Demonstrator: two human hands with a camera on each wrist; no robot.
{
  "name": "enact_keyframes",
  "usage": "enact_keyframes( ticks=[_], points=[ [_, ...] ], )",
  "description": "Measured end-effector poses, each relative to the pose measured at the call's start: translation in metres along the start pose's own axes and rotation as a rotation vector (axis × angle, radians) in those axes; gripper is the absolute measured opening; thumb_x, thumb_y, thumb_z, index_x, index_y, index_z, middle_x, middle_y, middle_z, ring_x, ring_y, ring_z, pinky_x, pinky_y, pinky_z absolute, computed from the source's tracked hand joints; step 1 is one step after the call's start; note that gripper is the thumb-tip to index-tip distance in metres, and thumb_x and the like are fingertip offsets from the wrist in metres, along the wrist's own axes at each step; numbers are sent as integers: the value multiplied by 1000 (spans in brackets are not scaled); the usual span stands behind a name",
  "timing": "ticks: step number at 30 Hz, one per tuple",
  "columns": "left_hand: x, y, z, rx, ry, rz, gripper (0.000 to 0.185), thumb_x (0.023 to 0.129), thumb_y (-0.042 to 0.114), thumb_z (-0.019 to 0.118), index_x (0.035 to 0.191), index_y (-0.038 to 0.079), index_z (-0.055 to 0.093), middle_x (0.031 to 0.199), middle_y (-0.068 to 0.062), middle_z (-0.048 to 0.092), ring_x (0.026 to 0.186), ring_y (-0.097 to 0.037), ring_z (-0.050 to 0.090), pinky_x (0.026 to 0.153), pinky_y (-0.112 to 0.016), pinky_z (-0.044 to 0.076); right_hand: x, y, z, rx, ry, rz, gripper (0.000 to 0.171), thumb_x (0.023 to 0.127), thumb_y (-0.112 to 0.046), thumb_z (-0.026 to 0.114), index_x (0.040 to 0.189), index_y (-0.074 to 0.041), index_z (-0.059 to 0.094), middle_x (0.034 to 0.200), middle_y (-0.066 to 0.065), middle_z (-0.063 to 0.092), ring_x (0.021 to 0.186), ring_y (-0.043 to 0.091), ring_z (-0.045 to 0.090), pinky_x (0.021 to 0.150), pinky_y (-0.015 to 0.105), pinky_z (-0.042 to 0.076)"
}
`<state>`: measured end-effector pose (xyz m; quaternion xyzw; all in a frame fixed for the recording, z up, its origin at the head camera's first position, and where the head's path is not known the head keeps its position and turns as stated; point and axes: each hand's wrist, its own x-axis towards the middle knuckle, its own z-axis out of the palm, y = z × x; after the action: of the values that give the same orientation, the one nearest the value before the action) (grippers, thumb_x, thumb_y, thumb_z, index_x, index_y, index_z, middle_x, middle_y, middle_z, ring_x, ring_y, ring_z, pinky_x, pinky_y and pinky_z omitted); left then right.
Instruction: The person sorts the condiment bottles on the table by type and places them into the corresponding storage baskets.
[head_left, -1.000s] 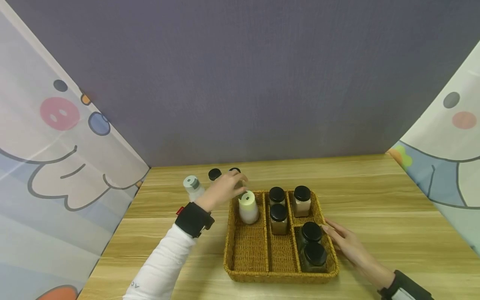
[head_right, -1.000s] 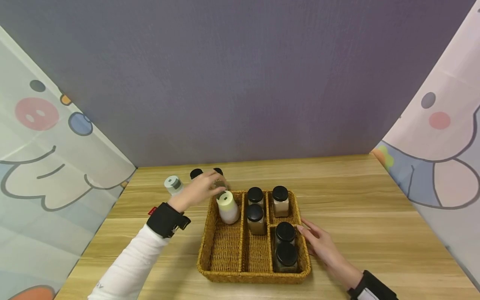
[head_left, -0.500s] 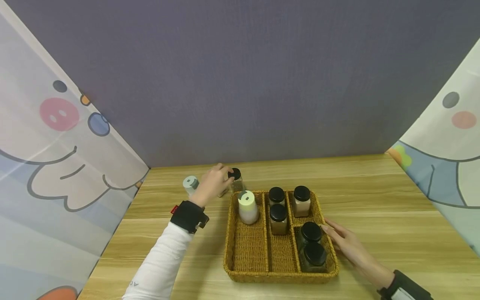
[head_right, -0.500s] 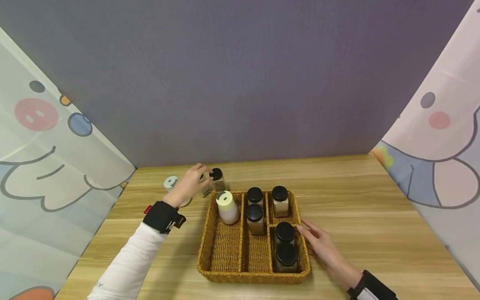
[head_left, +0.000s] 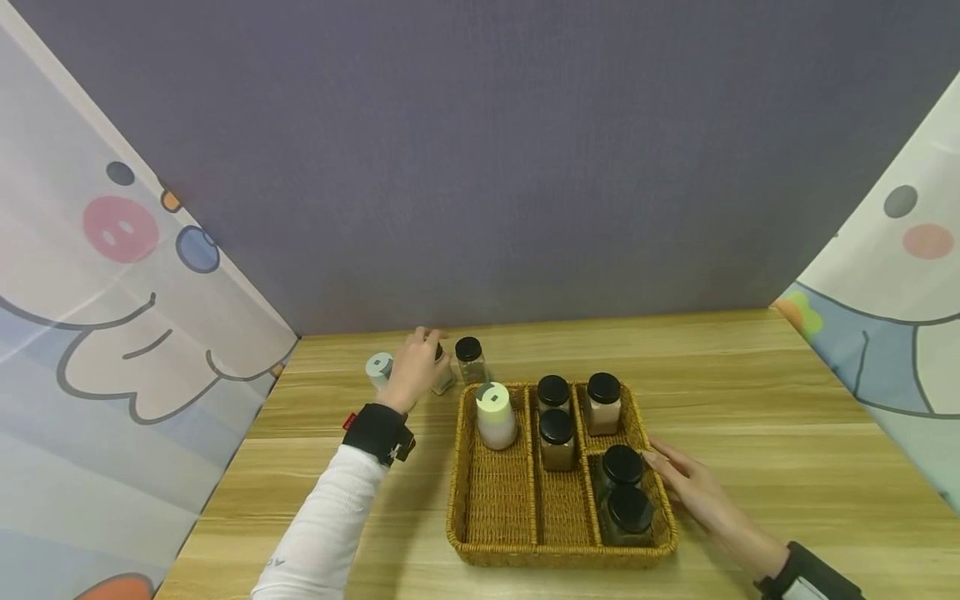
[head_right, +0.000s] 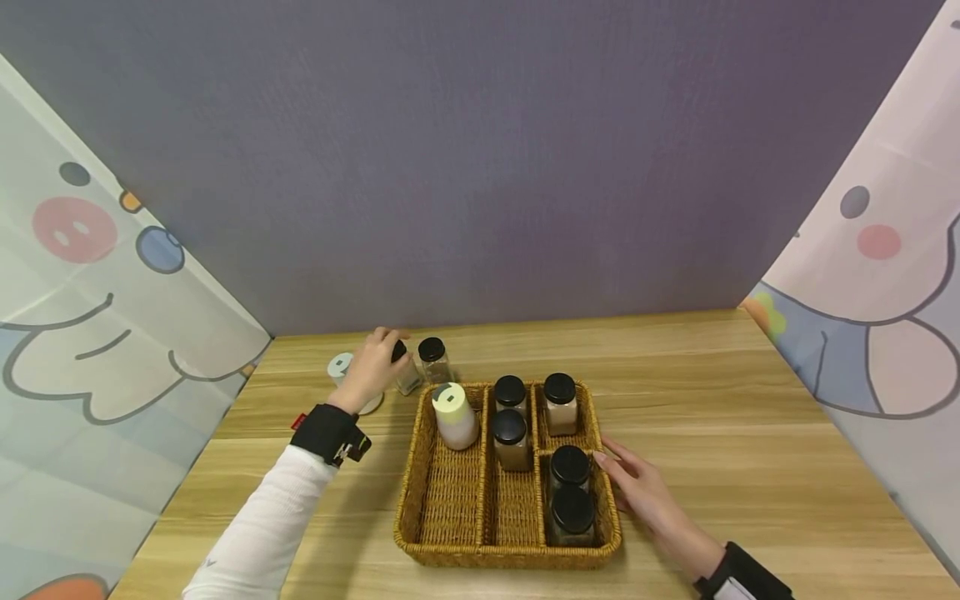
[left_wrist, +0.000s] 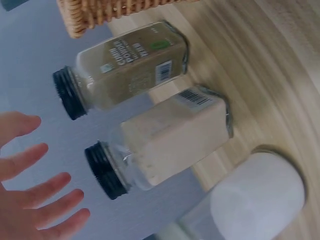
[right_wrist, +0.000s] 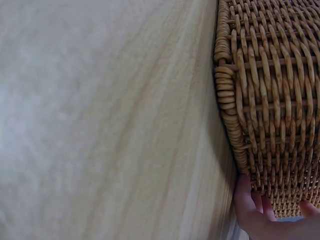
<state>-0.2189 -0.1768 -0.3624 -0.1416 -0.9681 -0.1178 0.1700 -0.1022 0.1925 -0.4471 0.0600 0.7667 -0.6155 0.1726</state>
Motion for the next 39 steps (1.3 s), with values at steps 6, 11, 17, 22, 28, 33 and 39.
enact_keyframes(
  ticks=[6, 11, 17, 22, 28, 33, 39],
  points=[
    [0, -6, 9, 35, 2, -23, 31, 83, 15, 62, 110, 0, 56, 106, -24, 51, 91, -37, 52, 75, -44, 47, -1, -1, 0, 5, -3, 1, 64, 92, -37, 45, 139, -1, 22, 137, 32, 20, 108, 40, 48, 81, 41, 49],
    [0, -10, 15, 32, -1, -41, 32, 83, 15, 62, 111, 0, 55, 107, -25, 49, 93, -38, 50, 78, -46, 45, -1, -1, 1, 14, 2, 0, 63, 92, -36, 45, 139, -1, 22, 137, 31, 21, 107, 39, 49, 81, 41, 49],
    [0, -14, 20, 29, -8, -60, 33, 83, 13, 60, 113, 0, 54, 109, -26, 48, 98, -40, 48, 82, -49, 43, -2, -2, 0, 0, -2, 1, 64, 92, -37, 44, 139, -1, 22, 138, 32, 19, 110, 42, 46, 83, 43, 48],
    [0, -17, 25, 19, -38, -79, 36, 84, 12, 60, 117, 1, 52, 111, -27, 46, 100, -42, 47, 82, -50, 42, -3, -3, 0, -10, -6, 0, 64, 92, -38, 43, 139, -1, 21, 138, 32, 19, 113, 44, 42, 84, 44, 47],
    [0, -20, 29, -25, -77, -86, 35, 87, 12, 57, 119, 1, 51, 111, -27, 44, 98, -42, 47, 80, -50, 43, -4, -3, 0, -27, 0, 1, 64, 92, -38, 43, 139, -1, 21, 138, 31, 18, 114, 44, 40, 85, 45, 47],
    [1, -22, 31, -74, -92, -108, 34, 87, 10, 56, 119, 2, 50, 111, -27, 43, 98, -42, 46, 79, -49, 44, -5, -4, 1, -37, 2, 1, 64, 92, -39, 43, 139, -1, 21, 138, 32, 18, 115, 45, 39, 85, 46, 47],
    [2, -23, 31, -96, -87, -123, 32, 86, 9, 57, 117, 3, 52, 108, -26, 45, 94, -41, 49, 77, -48, 46, -5, -4, 1, -26, 8, 0, 64, 92, -38, 44, 139, -1, 22, 138, 32, 19, 113, 44, 42, 84, 44, 48]
  ],
)
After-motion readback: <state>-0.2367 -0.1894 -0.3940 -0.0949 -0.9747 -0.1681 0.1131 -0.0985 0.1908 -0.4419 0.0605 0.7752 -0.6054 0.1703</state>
